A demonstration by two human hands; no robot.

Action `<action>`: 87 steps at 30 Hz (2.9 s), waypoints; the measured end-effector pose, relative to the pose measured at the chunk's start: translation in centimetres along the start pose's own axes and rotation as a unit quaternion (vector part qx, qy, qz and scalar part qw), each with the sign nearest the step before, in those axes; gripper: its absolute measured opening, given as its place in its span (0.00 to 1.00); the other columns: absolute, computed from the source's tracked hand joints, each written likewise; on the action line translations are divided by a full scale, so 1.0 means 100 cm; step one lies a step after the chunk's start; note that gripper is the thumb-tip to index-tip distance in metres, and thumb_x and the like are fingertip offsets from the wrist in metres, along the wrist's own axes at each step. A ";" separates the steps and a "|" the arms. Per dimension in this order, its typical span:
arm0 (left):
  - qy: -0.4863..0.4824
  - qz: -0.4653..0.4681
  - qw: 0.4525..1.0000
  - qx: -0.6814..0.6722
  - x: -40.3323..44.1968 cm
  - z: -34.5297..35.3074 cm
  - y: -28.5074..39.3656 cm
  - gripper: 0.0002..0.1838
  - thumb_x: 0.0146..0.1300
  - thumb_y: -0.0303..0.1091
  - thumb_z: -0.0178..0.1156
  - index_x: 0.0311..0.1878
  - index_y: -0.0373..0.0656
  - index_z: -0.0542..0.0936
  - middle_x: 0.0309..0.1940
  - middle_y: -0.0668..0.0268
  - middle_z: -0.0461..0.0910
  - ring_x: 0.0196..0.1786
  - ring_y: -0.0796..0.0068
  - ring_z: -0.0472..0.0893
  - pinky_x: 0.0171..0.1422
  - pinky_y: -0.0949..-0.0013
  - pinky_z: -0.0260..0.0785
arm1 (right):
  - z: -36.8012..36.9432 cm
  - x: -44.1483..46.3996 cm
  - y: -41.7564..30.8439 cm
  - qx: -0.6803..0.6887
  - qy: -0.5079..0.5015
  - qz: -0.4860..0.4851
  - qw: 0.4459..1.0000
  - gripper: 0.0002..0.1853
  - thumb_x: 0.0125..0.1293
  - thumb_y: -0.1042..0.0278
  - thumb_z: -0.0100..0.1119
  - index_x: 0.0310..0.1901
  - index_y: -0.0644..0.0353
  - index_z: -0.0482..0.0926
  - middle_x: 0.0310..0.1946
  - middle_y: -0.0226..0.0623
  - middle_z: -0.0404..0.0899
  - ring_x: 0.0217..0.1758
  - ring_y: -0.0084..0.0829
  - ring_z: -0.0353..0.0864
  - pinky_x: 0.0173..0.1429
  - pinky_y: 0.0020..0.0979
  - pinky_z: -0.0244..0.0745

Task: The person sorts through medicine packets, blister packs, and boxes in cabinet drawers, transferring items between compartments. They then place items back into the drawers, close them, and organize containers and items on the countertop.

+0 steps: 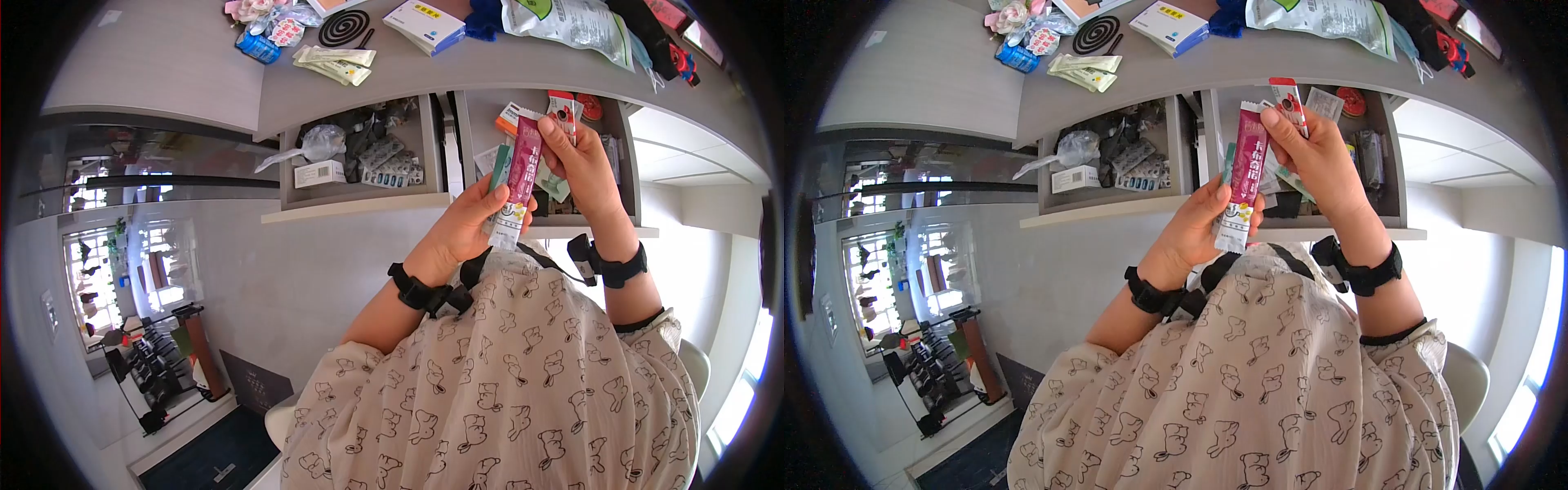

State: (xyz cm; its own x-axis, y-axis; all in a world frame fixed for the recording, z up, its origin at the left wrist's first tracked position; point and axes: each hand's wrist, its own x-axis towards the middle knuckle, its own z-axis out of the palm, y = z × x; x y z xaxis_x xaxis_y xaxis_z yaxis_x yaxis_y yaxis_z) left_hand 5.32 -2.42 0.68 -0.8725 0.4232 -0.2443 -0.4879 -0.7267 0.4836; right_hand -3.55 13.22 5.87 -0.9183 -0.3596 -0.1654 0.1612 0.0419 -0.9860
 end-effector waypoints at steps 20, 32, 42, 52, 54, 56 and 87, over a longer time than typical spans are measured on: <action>0.012 0.001 1.000 0.014 -0.002 0.009 0.002 0.21 0.63 0.44 0.53 0.54 0.43 0.67 0.44 0.57 0.75 0.44 0.66 0.78 0.45 0.60 0.75 | -0.001 -0.001 0.004 0.003 0.006 0.012 1.000 0.17 0.63 0.52 0.54 0.23 0.55 0.71 0.14 0.20 0.63 0.16 0.11 0.56 0.21 0.17 0.49; 0.037 0.007 0.998 0.052 -0.004 0.011 0.005 0.19 0.64 0.43 0.52 0.53 0.42 0.67 0.45 0.57 0.74 0.45 0.66 0.77 0.46 0.60 0.75 | -0.001 0.001 0.010 0.009 0.000 0.016 1.000 0.18 0.63 0.51 0.54 0.24 0.56 0.72 0.15 0.20 0.64 0.17 0.11 0.57 0.22 0.16 0.50; 0.029 0.013 0.999 0.042 -0.004 0.010 0.004 0.20 0.63 0.42 0.54 0.53 0.43 0.67 0.45 0.58 0.74 0.44 0.69 0.77 0.45 0.60 0.75 | 0.000 0.002 0.015 0.016 0.000 0.018 1.000 0.18 0.63 0.49 0.54 0.24 0.55 0.72 0.15 0.20 0.64 0.17 0.11 0.57 0.21 0.16 0.50; 0.023 0.012 0.999 0.038 -0.002 0.011 0.004 0.20 0.61 0.42 0.57 0.53 0.45 0.67 0.45 0.60 0.74 0.44 0.69 0.77 0.45 0.59 0.75 | 0.000 -0.002 0.014 0.053 -0.033 0.011 0.998 0.16 0.62 0.52 0.56 0.29 0.56 0.73 0.18 0.20 0.66 0.19 0.10 0.57 0.22 0.14 0.51; 0.022 0.016 0.999 0.032 -0.002 0.012 0.005 0.20 0.61 0.42 0.57 0.52 0.44 0.68 0.44 0.60 0.74 0.44 0.69 0.77 0.46 0.59 0.75 | 0.007 -0.006 0.010 0.060 -0.019 0.013 0.998 0.15 0.61 0.53 0.57 0.31 0.57 0.74 0.19 0.19 0.67 0.19 0.10 0.58 0.22 0.14 0.51; 0.018 0.028 0.999 0.040 -0.002 0.013 0.006 0.20 0.61 0.42 0.57 0.52 0.43 0.68 0.44 0.60 0.74 0.44 0.69 0.77 0.46 0.59 0.76 | 0.007 -0.007 0.008 0.068 -0.005 0.015 0.998 0.14 0.61 0.54 0.58 0.34 0.57 0.74 0.20 0.19 0.67 0.20 0.09 0.59 0.22 0.14 0.52; 0.011 0.025 0.998 0.059 -0.008 0.022 0.012 0.23 0.58 0.40 0.60 0.54 0.44 0.66 0.43 0.61 0.74 0.44 0.70 0.76 0.46 0.60 0.75 | -0.001 -0.011 0.004 0.130 -0.171 0.009 0.977 0.13 0.68 0.59 0.46 0.46 0.59 0.72 0.19 0.19 0.66 0.18 0.11 0.54 0.22 0.16 0.48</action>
State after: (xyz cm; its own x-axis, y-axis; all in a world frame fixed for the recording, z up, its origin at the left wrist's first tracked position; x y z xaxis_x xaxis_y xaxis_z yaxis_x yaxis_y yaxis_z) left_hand 5.45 -2.45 3.31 -0.8966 0.3752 -0.2351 -0.4383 -0.6769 0.5913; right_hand -2.50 13.68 5.64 -0.7471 -0.6532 -0.1232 0.3035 -0.1704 -0.9375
